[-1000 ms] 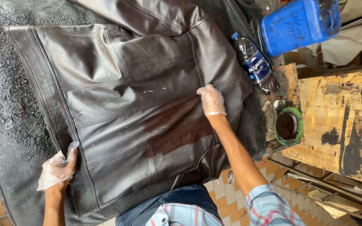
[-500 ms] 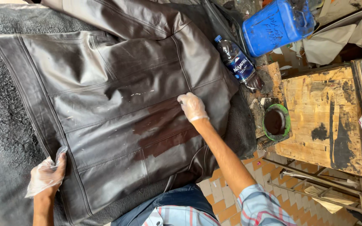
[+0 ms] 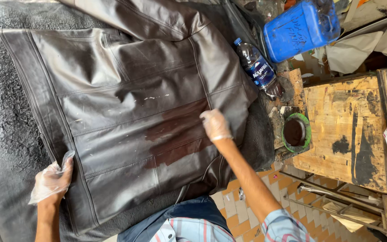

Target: The person applies dark brown dye to a leather jacket laid flat on a padded table, rubbing the dye in with a sponge by hand. They repeatedly dip the sponge into a bowl of dye and work the liquid across the jacket's surface, repositioning the jacket to coat new sections.

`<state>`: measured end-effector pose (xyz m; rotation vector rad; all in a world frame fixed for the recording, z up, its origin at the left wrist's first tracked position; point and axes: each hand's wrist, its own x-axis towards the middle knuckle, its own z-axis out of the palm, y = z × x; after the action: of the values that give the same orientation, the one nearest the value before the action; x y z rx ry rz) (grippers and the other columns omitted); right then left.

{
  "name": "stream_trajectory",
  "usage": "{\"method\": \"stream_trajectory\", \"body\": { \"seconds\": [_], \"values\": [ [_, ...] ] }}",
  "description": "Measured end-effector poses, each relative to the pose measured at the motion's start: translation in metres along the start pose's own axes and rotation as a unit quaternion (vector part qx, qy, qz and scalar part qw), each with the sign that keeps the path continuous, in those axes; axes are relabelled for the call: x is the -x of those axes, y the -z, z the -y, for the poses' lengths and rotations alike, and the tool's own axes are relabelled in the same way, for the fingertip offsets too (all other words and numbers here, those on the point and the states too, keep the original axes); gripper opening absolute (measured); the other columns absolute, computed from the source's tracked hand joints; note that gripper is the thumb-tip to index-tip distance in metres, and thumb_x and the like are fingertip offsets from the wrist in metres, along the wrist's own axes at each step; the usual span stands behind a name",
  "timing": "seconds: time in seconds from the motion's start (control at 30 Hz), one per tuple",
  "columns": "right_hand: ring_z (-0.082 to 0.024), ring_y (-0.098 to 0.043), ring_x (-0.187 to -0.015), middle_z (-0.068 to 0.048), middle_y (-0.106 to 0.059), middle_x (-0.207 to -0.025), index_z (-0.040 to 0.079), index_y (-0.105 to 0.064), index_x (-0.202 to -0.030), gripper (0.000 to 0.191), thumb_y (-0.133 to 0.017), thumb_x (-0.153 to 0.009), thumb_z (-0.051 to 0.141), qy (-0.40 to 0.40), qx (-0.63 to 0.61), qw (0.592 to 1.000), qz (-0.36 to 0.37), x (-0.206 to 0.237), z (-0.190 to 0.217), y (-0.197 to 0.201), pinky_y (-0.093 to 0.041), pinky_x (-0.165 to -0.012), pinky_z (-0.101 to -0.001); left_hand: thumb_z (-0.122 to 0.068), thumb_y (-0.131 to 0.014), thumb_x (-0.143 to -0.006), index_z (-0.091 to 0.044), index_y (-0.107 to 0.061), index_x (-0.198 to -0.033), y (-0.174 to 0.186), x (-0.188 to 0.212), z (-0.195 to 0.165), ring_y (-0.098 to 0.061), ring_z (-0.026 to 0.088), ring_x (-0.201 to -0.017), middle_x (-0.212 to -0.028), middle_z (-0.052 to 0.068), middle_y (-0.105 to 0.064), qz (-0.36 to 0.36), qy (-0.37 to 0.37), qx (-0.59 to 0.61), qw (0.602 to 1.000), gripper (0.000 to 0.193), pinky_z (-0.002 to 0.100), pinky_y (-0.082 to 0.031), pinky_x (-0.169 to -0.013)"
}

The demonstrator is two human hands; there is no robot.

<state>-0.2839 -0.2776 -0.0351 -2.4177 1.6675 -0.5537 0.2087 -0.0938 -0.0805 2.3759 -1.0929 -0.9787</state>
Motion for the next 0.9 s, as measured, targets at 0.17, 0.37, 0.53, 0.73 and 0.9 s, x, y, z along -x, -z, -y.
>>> {"method": "stream_trajectory", "body": {
  "seconds": [0.17, 0.37, 0.53, 0.73, 0.9],
  "values": [
    [-0.034, -0.069, -0.080, -0.015, -0.069, -0.085, 0.013, -0.075, -0.091, 0.015, -0.067, -0.084, 0.003, -0.083, 0.030, 0.993, 0.084, 0.010, 0.003, 0.011, -0.058, -0.076, -0.0431, -0.053, -0.067, -0.103, -0.004, -0.072, -0.091, 0.001, 0.000, 0.002, -0.062, 0.027, -0.058, -0.067, 0.014, -0.067, -0.017, -0.028, -0.025, 0.999, 0.050, 0.043, -0.049, -0.060],
    [-0.038, -0.068, -0.082, -0.016, -0.069, -0.085, 0.014, -0.077, -0.090, 0.015, -0.066, -0.084, 0.006, -0.008, 0.063, 0.994, 0.085, 0.028, -0.001, 0.012, -0.056, -0.074, -0.0475, -0.050, -0.068, -0.103, -0.006, -0.073, -0.094, 0.003, 0.006, 0.003, -0.058, 0.020, -0.057, -0.066, 0.011, -0.066, -0.010, -0.022, 0.032, 0.999, 0.045, 0.040, -0.046, -0.057],
    [-0.037, -0.069, -0.082, -0.016, -0.069, -0.084, 0.015, -0.077, -0.087, 0.016, -0.064, -0.085, 0.007, -0.074, 0.027, 0.995, 0.067, 0.049, -0.004, 0.006, -0.056, -0.076, -0.0463, -0.046, -0.071, -0.108, -0.001, -0.070, -0.087, 0.004, 0.008, -0.003, -0.051, 0.015, -0.052, -0.060, 0.010, -0.063, -0.014, -0.031, 0.056, 0.998, 0.050, 0.038, -0.043, -0.056],
    [-0.033, -0.069, -0.079, -0.014, -0.069, -0.086, 0.013, -0.075, -0.087, 0.014, -0.064, -0.084, 0.006, -0.092, 0.017, 0.993, 0.066, 0.077, -0.003, 0.016, -0.057, -0.074, -0.0436, -0.044, -0.069, -0.102, -0.006, -0.072, -0.099, 0.007, 0.008, -0.008, -0.055, 0.021, -0.050, -0.064, 0.012, -0.062, 0.008, 0.014, 0.061, 0.998, 0.039, 0.042, -0.046, -0.051],
    [-0.035, -0.068, -0.080, -0.015, -0.068, -0.083, 0.012, -0.075, -0.087, 0.011, -0.069, -0.079, 0.005, -0.010, 0.006, 0.984, 0.176, 0.100, 0.000, 0.029, -0.056, -0.075, -0.0454, -0.046, -0.068, -0.110, 0.001, -0.069, -0.086, 0.010, 0.012, -0.008, -0.056, 0.022, -0.055, -0.063, 0.014, -0.064, -0.036, -0.087, 0.028, 0.995, 0.053, 0.042, -0.047, -0.062]
  ]
}}
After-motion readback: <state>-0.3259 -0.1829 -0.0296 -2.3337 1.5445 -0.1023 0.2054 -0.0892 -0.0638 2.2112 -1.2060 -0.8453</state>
